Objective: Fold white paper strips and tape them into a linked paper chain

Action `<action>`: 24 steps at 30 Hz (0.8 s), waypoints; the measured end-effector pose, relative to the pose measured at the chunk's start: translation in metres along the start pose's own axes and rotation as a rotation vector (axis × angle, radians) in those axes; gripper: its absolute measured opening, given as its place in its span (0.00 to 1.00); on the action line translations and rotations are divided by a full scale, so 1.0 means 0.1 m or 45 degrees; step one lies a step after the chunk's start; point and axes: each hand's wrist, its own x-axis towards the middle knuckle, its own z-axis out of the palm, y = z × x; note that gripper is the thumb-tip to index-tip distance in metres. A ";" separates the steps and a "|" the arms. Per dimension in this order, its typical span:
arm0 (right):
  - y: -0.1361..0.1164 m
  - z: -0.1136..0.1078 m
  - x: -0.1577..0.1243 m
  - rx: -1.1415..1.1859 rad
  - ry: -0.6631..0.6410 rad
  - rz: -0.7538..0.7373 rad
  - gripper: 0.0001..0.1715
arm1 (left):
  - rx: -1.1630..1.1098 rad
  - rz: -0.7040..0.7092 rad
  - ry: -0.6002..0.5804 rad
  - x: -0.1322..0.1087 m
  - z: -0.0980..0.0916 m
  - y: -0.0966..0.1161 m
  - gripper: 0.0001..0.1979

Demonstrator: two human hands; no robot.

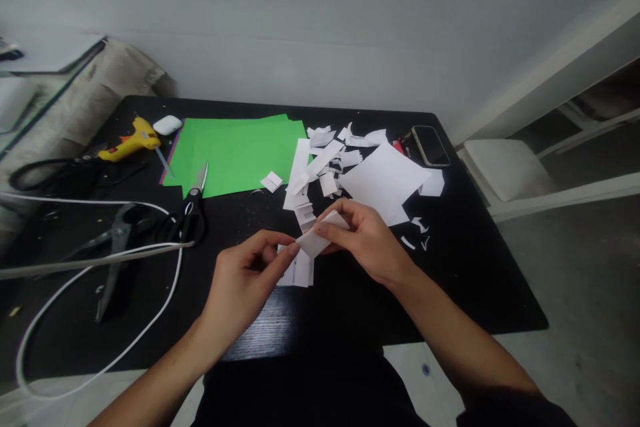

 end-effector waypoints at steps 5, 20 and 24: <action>-0.04 -0.01 -0.02 -0.285 0.004 -0.044 0.19 | 0.061 0.057 -0.016 0.00 -0.02 0.05 0.12; -0.17 -0.10 -0.02 -0.144 -0.183 0.000 0.10 | 0.114 0.137 -0.008 -0.01 -0.09 0.09 0.11; -0.17 -0.11 -0.02 -0.039 -0.253 0.072 0.12 | 0.108 0.141 0.001 0.01 -0.11 0.06 0.11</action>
